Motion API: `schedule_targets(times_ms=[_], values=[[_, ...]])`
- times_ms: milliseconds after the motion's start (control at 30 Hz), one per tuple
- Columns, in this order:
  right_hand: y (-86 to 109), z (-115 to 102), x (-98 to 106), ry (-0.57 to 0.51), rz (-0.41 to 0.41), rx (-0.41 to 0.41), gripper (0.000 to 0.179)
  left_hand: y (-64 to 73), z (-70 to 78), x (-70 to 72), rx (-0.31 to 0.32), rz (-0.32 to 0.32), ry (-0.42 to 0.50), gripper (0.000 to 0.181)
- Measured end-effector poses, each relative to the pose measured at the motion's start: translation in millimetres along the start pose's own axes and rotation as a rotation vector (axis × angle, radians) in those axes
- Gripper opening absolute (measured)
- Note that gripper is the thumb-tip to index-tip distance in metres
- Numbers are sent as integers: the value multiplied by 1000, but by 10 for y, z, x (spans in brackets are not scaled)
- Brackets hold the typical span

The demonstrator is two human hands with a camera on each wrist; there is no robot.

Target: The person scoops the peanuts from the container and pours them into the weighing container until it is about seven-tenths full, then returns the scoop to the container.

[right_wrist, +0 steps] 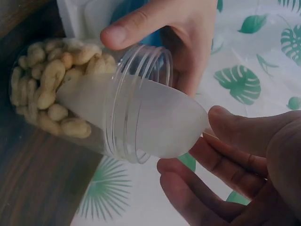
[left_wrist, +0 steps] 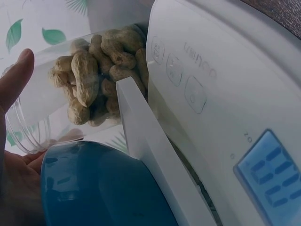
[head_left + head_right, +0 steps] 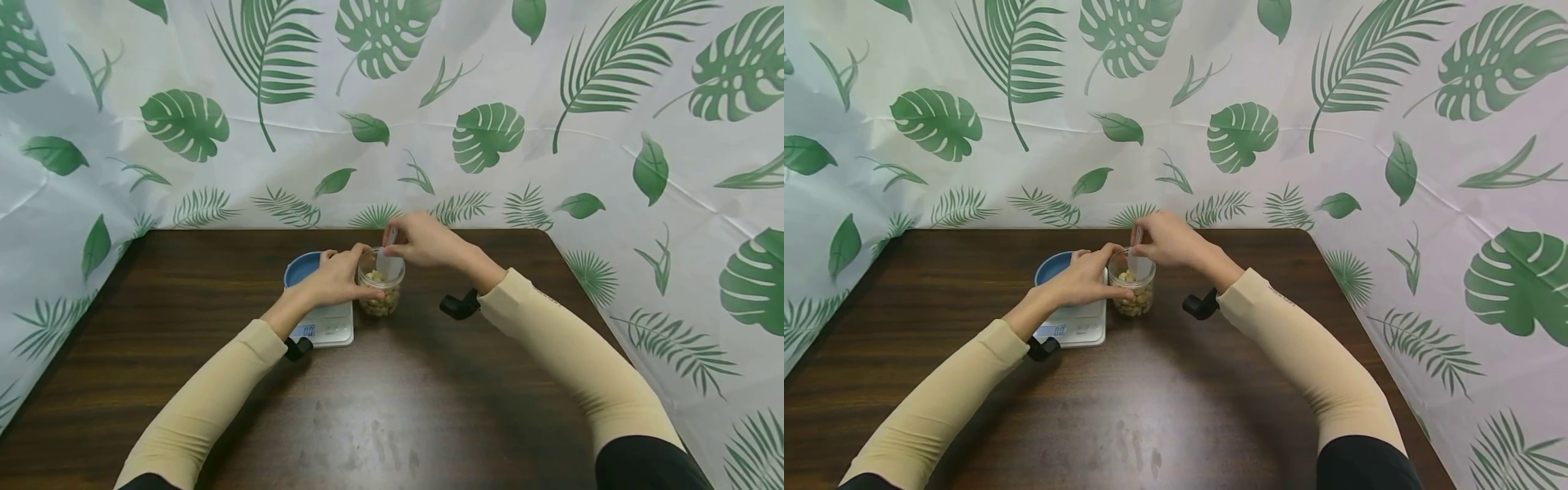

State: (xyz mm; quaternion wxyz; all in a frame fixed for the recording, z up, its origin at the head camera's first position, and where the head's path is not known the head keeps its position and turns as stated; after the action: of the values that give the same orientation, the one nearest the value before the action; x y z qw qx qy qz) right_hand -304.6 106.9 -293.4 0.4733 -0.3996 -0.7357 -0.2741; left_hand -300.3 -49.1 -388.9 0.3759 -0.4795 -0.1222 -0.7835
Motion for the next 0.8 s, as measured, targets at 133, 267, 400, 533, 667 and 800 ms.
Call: schedule_targets(times_ms=[133, 267, 400, 533, 667, 800], values=[[-4, 48, -32, -14, 48, 23, 10, 0, 0, 8, 0, 7, 1, 89], [4, 82, -86, -37, 108, 38, 9, 0, -3, 13, 1, 9, -2, 88], [27, 103, -143, -72, 148, 21, 10, -6, -14, 6, 0, 5, -17, 88], [53, 194, -176, -152, 169, -65, 11, -17, -29, -7, 4, -2, -32, 88], [71, 211, -193, -206, 166, -103, 10, -25, -31, -13, 10, -14, -39, 92], [40, 112, -244, -150, 151, -24, 12, -29, -23, -4, 17, -12, -24, 93]])
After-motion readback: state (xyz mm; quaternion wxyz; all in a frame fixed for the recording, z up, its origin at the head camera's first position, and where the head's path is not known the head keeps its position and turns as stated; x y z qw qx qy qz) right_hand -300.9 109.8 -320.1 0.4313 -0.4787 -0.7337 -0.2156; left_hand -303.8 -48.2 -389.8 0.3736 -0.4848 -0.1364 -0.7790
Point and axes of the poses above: each hand's wrist, its own y-axis away from the middle knuckle, its own x-axis out of the back of the hand, z = x × y, the point moved 5 cm from there along -y, towards the middle knuckle, and after that the axes turned 12 degrees about -x, right-handed, at the moved point
